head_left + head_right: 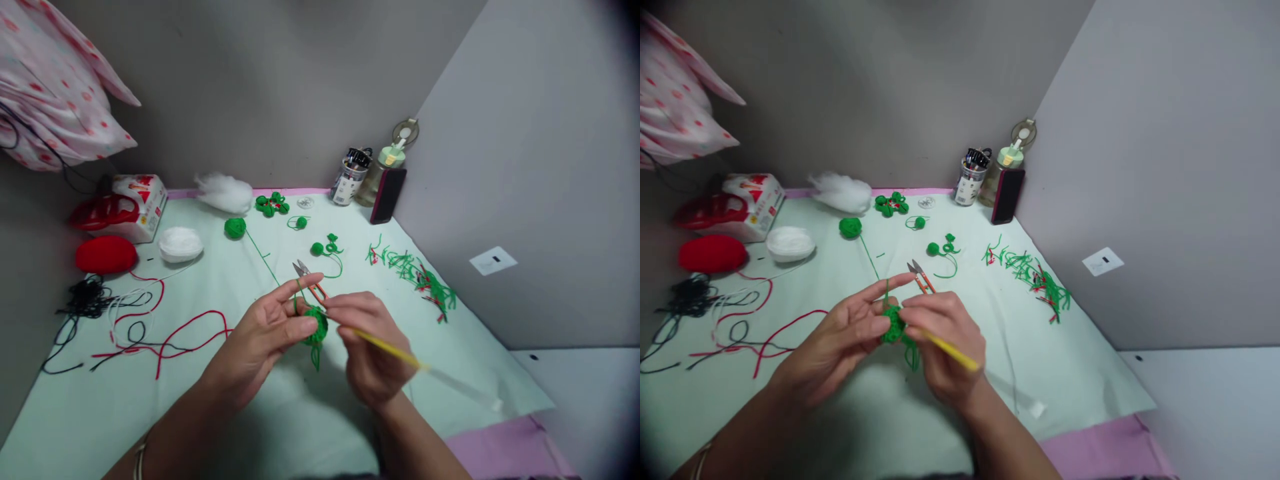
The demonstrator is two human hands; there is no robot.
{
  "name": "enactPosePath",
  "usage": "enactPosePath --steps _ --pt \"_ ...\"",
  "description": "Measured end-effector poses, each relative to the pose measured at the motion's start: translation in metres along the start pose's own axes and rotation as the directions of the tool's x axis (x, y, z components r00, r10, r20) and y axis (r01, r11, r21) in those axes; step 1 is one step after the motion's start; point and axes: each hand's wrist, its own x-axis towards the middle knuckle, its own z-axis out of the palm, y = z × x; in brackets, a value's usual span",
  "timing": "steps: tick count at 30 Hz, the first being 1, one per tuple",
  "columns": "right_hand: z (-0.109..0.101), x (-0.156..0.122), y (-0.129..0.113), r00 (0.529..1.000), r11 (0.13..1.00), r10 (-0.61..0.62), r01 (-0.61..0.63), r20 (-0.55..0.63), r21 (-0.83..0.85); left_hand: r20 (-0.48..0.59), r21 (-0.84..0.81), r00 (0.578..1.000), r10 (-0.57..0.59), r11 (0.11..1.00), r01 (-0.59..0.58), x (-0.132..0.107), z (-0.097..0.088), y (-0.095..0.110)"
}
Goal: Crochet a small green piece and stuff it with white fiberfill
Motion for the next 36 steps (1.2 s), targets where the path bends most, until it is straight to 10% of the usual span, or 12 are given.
enactPosePath --steps 5,16,29,36 --pt "0.002 0.008 0.006 0.921 0.803 0.389 -0.349 0.017 0.483 -0.063 0.09 0.993 0.099 0.992 -0.093 0.001 -0.002 0.001" --pt "0.008 0.006 0.011 0.928 0.82 0.365 -0.361 0.079 0.445 -0.071 0.19 0.987 0.143 0.974 -0.127 0.003 0.002 -0.005" --pt "0.005 0.016 0.018 0.733 0.412 0.621 -0.607 0.279 0.679 0.062 0.063 0.995 0.08 0.995 -0.083 0.001 0.001 -0.001" --pt "0.015 0.004 0.013 0.852 0.694 0.513 -0.485 0.108 0.531 -0.075 0.34 0.974 0.212 0.924 -0.175 -0.007 0.016 -0.003"
